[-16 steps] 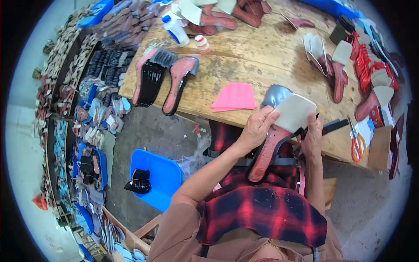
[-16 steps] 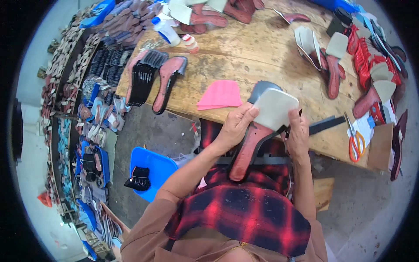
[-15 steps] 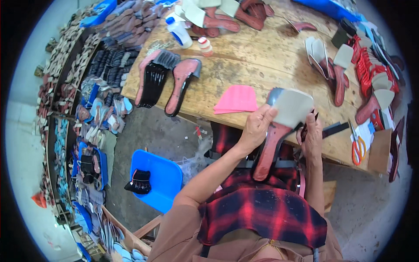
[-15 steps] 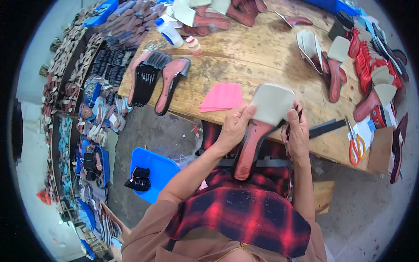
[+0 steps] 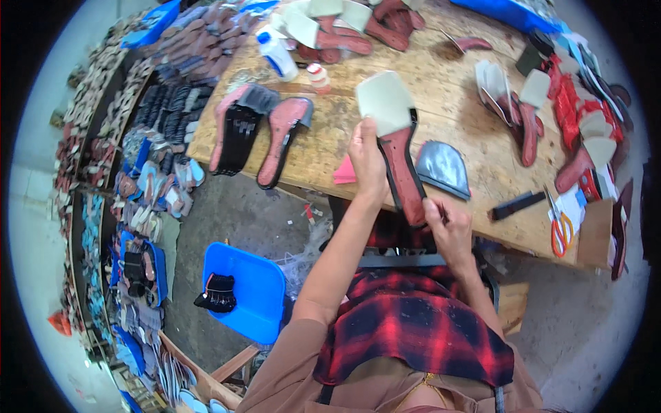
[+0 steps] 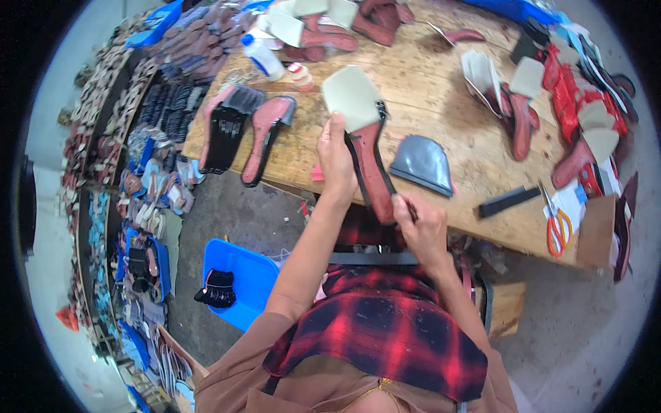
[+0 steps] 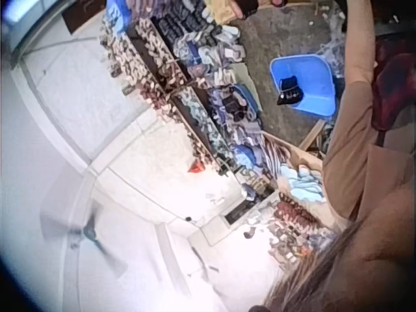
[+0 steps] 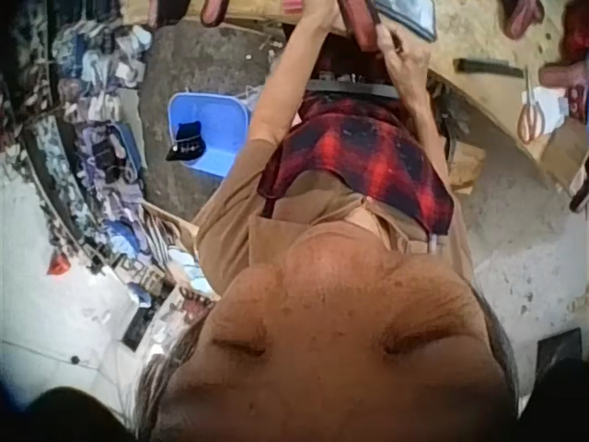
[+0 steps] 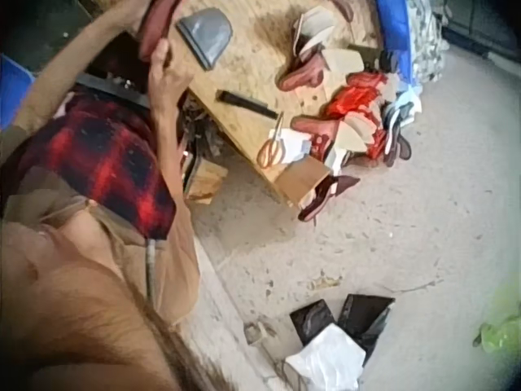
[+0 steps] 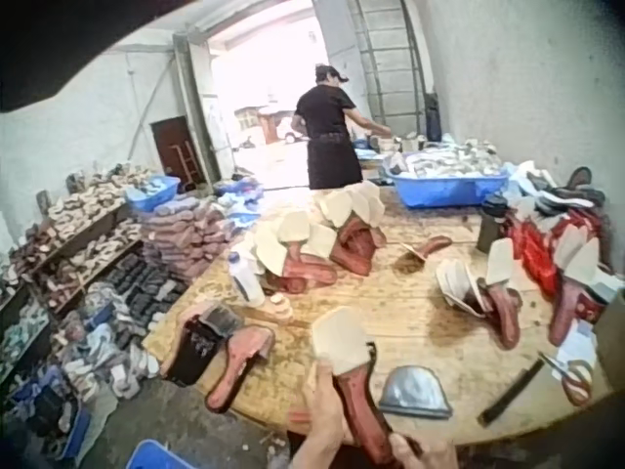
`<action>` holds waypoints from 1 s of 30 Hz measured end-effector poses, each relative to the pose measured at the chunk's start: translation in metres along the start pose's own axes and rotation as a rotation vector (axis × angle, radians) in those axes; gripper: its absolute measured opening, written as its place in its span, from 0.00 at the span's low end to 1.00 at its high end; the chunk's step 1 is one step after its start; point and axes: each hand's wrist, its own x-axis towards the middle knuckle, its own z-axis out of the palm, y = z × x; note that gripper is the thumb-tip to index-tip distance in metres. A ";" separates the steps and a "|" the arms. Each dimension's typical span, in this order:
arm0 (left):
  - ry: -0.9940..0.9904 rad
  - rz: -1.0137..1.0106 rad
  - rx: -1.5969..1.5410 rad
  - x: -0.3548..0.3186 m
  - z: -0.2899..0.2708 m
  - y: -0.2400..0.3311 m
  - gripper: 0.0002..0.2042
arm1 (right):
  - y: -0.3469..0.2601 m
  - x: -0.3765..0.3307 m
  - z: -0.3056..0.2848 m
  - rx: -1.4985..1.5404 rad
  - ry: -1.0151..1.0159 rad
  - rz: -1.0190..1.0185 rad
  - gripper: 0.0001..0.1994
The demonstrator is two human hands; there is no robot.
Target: The person assembles slipper sandals by hand at a workbench. They cut black straps with scissors, fit the straps onto pink and white slipper soles, and attach black insoles. The person handles multiple slipper components and tools, including scissors and a utility knife, while organizing finished units on the table.
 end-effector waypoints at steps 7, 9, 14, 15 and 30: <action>-0.298 -0.254 0.132 -0.047 0.009 0.013 0.29 | -0.001 0.011 -0.021 -0.400 -0.118 -0.582 0.10; -0.361 -0.393 -0.080 -0.053 0.019 0.035 0.25 | 0.000 0.033 -0.023 0.096 0.036 -0.196 0.11; -0.386 -0.451 -0.238 -0.070 0.033 0.023 0.25 | 0.008 0.054 -0.003 0.549 0.042 0.144 0.14; -0.412 -0.433 -0.204 -0.067 0.031 0.023 0.25 | 0.009 0.044 0.000 0.541 0.043 0.137 0.15; -0.452 -0.190 -0.244 -0.062 0.033 0.047 0.33 | -0.015 0.033 0.013 0.497 -0.010 0.121 0.15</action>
